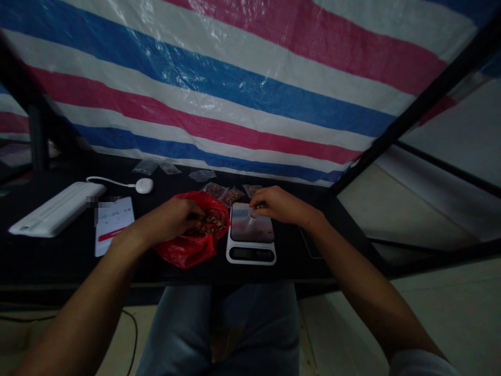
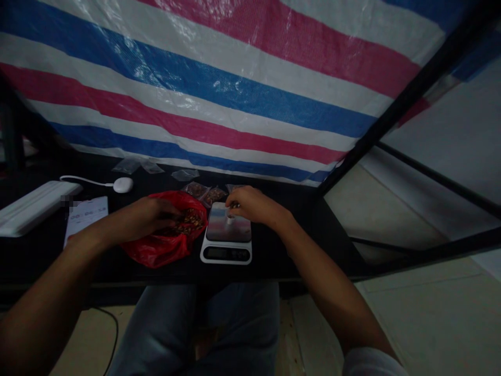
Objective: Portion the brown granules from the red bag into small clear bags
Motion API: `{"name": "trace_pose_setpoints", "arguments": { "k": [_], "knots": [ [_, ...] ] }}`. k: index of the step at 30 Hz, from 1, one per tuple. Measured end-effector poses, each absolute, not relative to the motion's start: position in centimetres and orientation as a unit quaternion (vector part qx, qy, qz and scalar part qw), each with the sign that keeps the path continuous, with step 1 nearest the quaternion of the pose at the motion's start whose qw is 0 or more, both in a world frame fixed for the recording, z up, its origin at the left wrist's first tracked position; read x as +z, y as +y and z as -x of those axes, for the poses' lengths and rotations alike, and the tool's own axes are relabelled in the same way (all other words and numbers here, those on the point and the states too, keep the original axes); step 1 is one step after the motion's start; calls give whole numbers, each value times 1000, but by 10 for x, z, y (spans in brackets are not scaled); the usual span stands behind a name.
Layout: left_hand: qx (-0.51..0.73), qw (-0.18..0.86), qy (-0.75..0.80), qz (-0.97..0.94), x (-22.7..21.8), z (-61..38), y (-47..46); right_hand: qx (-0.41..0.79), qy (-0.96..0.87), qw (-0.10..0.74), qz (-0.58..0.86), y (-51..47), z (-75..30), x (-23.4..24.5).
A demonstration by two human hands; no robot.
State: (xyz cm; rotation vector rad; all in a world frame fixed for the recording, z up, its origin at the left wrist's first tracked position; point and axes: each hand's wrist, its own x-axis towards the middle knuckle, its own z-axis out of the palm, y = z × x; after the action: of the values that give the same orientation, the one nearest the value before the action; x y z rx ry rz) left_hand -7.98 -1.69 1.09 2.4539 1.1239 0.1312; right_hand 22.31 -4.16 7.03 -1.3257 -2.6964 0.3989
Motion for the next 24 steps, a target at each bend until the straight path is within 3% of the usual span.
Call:
{"name": "trace_pose_setpoints", "arguments": {
  "k": [6,14,19,24],
  "knots": [
    [84,244,355,-899,27,58,-18,159,-884,109,426,-43,-226,60],
    [116,209,295,-925,52,2,-10,173,-831,265,458,-52,-243,49],
    [82,180,280,-939,63,-35,-14,192,-784,195,557,-77,-259,34],
    [35,161,291,-942,60,-57,-19,224,-791,159,547,-93,-256,15]
  ]
}}
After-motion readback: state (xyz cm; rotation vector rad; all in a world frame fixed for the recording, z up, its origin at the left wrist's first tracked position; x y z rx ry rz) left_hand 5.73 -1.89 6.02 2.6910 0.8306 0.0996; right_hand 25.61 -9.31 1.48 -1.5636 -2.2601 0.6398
